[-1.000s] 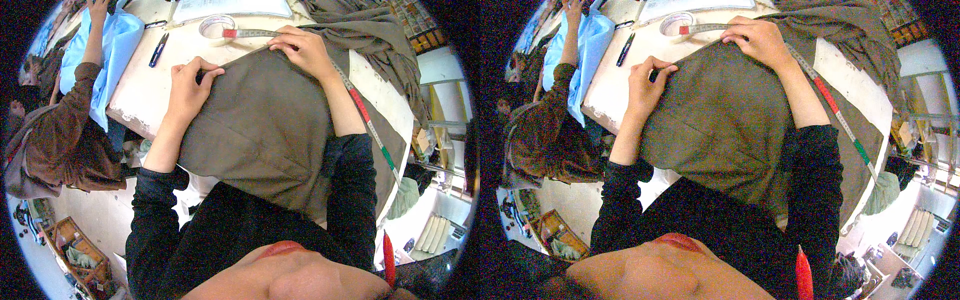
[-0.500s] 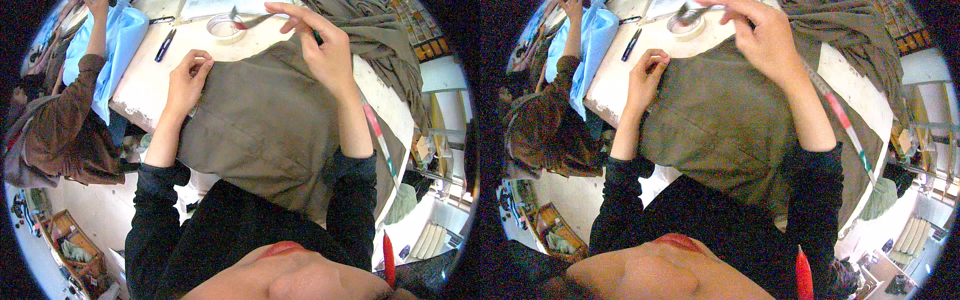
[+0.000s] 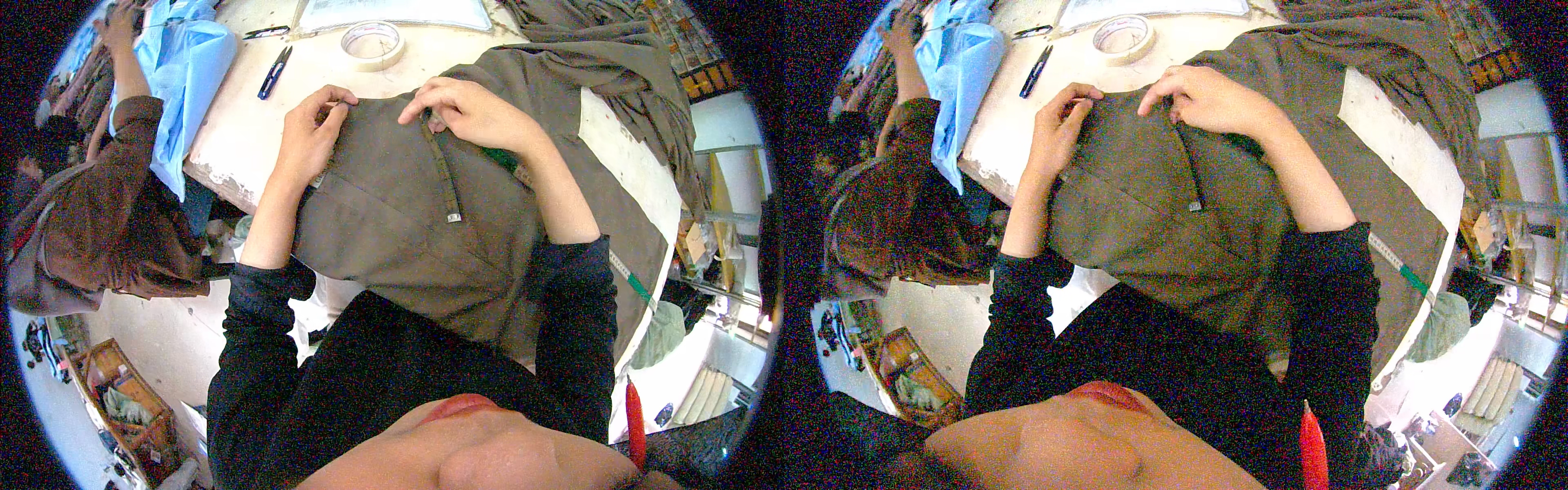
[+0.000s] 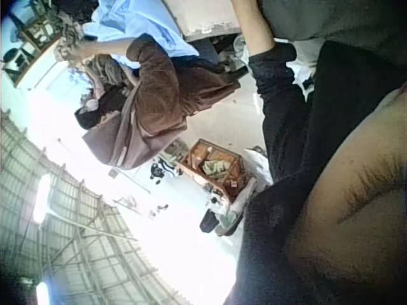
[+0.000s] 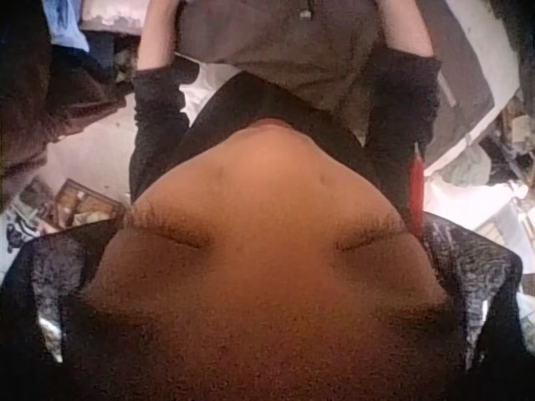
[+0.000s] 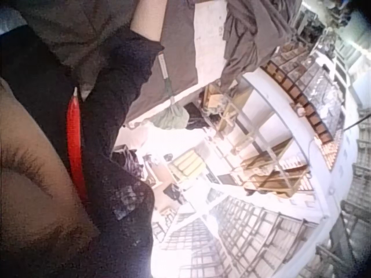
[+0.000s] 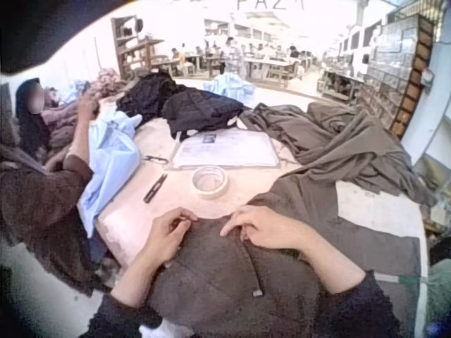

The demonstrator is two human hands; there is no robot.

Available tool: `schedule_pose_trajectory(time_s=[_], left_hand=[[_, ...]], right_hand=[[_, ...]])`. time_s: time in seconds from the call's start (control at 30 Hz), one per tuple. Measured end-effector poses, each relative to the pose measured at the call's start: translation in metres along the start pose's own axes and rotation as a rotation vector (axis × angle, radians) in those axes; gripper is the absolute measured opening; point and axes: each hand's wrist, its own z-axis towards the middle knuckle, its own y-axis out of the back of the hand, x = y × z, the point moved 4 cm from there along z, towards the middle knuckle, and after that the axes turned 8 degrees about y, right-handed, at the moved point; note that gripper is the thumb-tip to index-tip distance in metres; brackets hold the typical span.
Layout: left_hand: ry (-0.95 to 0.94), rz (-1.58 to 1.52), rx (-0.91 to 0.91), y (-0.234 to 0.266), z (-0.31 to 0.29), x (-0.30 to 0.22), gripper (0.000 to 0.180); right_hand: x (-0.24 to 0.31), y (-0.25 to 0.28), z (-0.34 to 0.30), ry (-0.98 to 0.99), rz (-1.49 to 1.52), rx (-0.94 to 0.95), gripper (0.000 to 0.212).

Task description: The person measures a pair of olive green trousers laid on a work table using a flexible measuring tape. They repeatedly position the tape across the waist and hip areas, adjust the garment, and smooth the fabric to take measurements.

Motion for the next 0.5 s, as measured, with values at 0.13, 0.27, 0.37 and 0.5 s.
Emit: schedule_pose_trajectory(time_s=[0.13,0.27,0.37,0.5], left_hand=[[-0.008,-0.018,-0.041,-0.003,0.000,-0.003,0.015],[-0.022,0.013,-0.034,-0.002,-0.001,-0.004,0.016],[-0.054,0.010,-0.031,-0.003,0.000,-0.005,0.017],[-0.017,0.037,-0.058,-0.005,0.002,-0.003,0.021]], right_hand=[[0.008,0.003,-0.005,0.045,-0.343,0.163,0.020],[0.009,0.011,-0.004,-0.068,-0.735,0.047,0.013],[0.015,0.033,-0.006,-0.030,-0.988,-0.399,0.012],[-0.008,0.045,-0.002,-0.099,-0.406,-0.614,0.022]])
